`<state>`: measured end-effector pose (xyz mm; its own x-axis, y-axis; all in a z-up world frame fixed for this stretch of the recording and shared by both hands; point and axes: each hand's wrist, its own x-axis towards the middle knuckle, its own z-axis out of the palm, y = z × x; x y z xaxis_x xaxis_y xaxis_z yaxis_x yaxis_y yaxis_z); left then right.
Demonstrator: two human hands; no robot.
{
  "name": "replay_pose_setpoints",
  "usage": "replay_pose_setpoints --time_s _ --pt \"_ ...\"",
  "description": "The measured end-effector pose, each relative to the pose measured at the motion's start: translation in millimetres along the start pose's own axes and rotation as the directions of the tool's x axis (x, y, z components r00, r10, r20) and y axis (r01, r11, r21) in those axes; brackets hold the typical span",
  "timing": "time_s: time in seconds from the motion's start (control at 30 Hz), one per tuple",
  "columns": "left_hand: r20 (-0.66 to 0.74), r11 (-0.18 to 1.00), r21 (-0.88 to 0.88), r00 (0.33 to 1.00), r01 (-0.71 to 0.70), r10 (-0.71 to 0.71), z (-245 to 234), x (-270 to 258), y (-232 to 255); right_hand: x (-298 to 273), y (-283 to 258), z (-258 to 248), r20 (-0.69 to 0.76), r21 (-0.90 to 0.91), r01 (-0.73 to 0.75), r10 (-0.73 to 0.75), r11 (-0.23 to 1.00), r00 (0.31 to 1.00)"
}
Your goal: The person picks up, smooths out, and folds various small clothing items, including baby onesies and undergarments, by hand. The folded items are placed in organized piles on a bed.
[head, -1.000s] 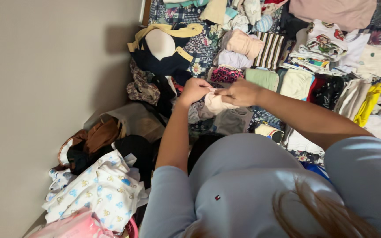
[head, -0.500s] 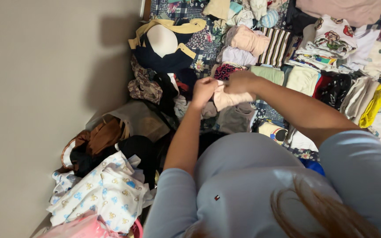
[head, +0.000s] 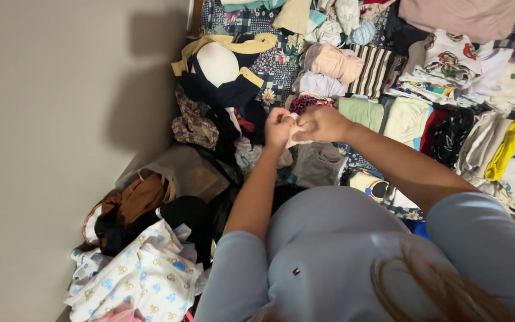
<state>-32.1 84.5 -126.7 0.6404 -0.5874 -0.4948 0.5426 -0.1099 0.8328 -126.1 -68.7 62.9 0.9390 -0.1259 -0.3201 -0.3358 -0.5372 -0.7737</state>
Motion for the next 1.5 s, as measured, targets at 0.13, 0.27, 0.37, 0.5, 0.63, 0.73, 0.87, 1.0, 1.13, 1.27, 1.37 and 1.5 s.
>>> replay_pose_setpoints --time_s 0.13,0.27,0.37,0.5,0.63,0.73,0.87,1.0,1.13,1.27,1.37,1.5 --pt "0.082 0.98 0.112 0.984 -0.167 0.158 16 8 21 3 -6 -10 -0.259 -0.113 0.14 -0.165 0.984 0.952" --pt "0.34 0.973 -0.229 0.939 0.037 0.045 29 13 55 11 22 -17 0.005 0.102 -0.171 0.171 0.98 0.985" --pt "0.442 0.951 -0.263 0.896 0.161 -0.029 42 10 78 17 48 -24 -0.079 0.009 -0.285 0.285 0.958 0.955" --pt "0.253 0.941 -0.226 0.948 0.252 -0.193 39 16 70 29 76 -33 -0.259 -0.15 -0.211 0.168 0.966 0.951" --pt "-0.063 0.978 -0.123 0.982 0.168 -0.176 9 22 -1 42 92 -37 -0.356 -0.508 -0.262 0.077 0.821 0.931" --pt "-0.131 0.988 -0.103 0.984 0.111 -0.124 -20 20 -46 42 92 -27 -0.355 -0.49 -0.33 0.161 0.807 0.921" --pt "-0.133 1.0 -0.007 0.991 0.028 -0.029 -36 4 -73 43 93 -20 -0.297 -0.493 -0.282 0.146 0.823 0.944" --pt "-0.151 0.99 0.097 0.985 0.103 -0.087 -40 0 -78 47 109 -14 -0.367 -0.629 -0.34 0.119 0.699 0.923" --pt "-0.155 0.977 0.193 0.986 0.086 -0.056 -43 1 -67 43 120 -8 -0.272 -0.628 -0.299 0.157 0.719 0.949" --pt "-0.263 0.808 0.579 0.963 0.108 0.06 -60 -9 -28 47 86 -8 -0.323 -0.586 -0.367 0.207 0.723 0.923" --pt "-0.26 0.493 0.869 0.887 0.042 0.381 -83 -20 15 40 57 -3 -0.36 -0.581 -0.32 0.116 0.748 0.926" --pt "-0.291 0.367 0.907 0.936 0.205 0.197 -97 -20 70 33 31 20 -0.4 -0.375 -0.199 0.036 0.905 0.916"
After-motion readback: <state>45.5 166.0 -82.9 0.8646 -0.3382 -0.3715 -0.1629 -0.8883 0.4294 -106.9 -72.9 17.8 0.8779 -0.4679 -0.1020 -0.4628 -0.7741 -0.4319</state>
